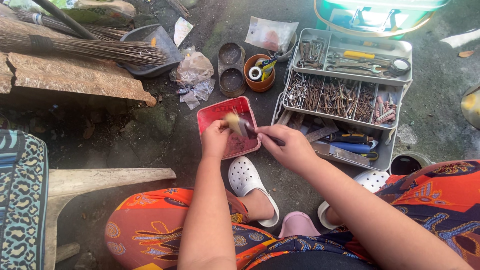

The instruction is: The person sits on a low stool and picks rusty nails and screws one at a time from a red container filled with water, brushes dirt off each piece with a paintbrush, and places the cleaned pieces into the compartments of a plastic toolbox organizer on the ground.

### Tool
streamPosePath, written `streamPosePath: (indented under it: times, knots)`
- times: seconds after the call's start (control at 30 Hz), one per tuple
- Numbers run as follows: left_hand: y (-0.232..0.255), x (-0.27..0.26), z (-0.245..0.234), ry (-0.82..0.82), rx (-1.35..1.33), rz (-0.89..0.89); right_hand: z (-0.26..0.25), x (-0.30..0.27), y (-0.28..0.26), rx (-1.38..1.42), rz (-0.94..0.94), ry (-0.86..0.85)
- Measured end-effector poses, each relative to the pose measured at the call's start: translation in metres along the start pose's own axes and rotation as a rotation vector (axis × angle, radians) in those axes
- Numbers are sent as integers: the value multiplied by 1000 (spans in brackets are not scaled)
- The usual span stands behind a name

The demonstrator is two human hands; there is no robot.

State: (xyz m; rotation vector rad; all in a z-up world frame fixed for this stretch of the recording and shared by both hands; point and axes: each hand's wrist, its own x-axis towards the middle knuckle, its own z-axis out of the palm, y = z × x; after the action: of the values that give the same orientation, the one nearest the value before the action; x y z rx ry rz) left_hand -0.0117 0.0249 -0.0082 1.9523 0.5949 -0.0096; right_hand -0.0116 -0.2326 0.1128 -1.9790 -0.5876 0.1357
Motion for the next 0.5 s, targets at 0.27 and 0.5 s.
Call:
streamPosePath:
  times: [0.27, 0.5]
  knots:
    - [-3, -3, -6, 16, -74, 94, 2, 1, -6, -64, 117, -16]
    - [-11, 15, 31, -55, -155, 50, -15, 4, 2, -47, 217, 46]
